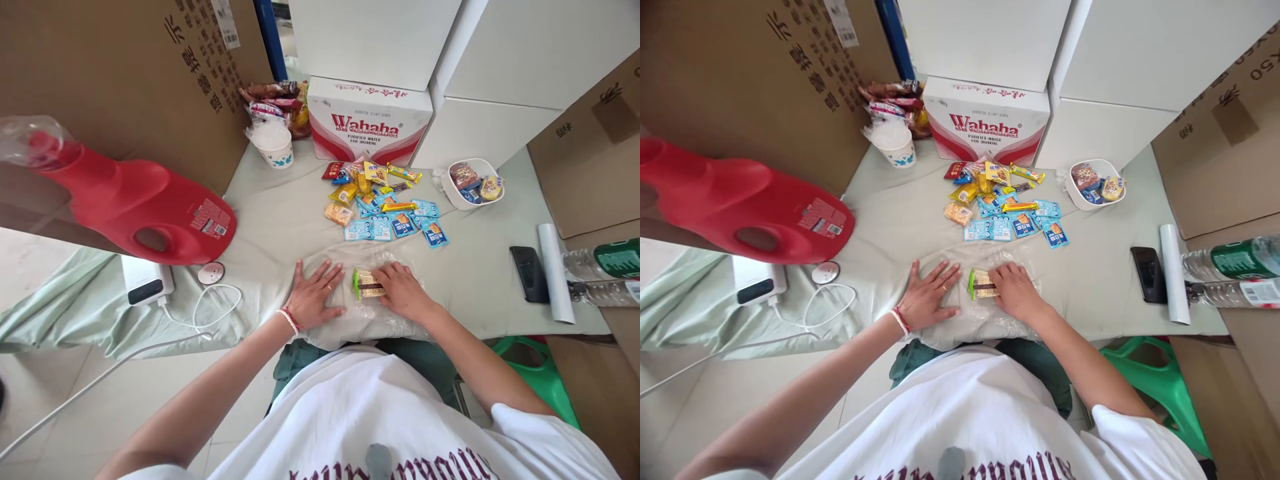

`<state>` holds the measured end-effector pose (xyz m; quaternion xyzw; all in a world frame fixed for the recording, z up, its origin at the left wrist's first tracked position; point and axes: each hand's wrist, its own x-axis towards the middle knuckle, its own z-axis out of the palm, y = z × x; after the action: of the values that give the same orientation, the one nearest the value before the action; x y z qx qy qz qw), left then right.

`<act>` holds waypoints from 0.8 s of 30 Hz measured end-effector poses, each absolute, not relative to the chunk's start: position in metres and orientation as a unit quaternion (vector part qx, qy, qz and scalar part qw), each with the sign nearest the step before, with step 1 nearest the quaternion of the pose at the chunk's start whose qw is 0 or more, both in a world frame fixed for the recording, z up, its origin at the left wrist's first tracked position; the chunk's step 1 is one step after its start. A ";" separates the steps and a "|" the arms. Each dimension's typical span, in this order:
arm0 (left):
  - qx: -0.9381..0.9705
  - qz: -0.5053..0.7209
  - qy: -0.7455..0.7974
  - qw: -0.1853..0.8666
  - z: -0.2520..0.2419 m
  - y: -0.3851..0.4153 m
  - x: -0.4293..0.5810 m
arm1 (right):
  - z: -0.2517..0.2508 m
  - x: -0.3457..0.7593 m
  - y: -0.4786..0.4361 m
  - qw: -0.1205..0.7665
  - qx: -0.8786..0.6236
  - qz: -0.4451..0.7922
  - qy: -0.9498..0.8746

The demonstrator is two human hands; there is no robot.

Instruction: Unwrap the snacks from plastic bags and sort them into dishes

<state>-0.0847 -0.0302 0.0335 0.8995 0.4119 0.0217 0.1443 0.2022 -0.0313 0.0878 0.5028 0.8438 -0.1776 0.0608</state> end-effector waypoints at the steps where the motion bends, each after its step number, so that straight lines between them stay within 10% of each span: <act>1: 0.896 0.009 0.418 0.149 0.031 -0.028 -0.088 | 0.087 0.207 -0.032 0.057 0.501 -0.178 0.845; 14: 0.895 -0.049 0.413 0.160 0.023 -0.015 -0.100 | 0.127 0.247 -0.001 -0.025 0.529 -0.216 0.821; 24: 0.898 -0.047 0.416 0.134 0.015 -0.014 -0.101 | 0.123 0.175 0.000 0.076 0.427 -0.172 0.884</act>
<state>-0.1012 -0.0138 0.0152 0.8980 0.4165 -0.0466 0.1339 0.1753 0.0001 0.1226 0.4273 0.8844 -0.1717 0.0758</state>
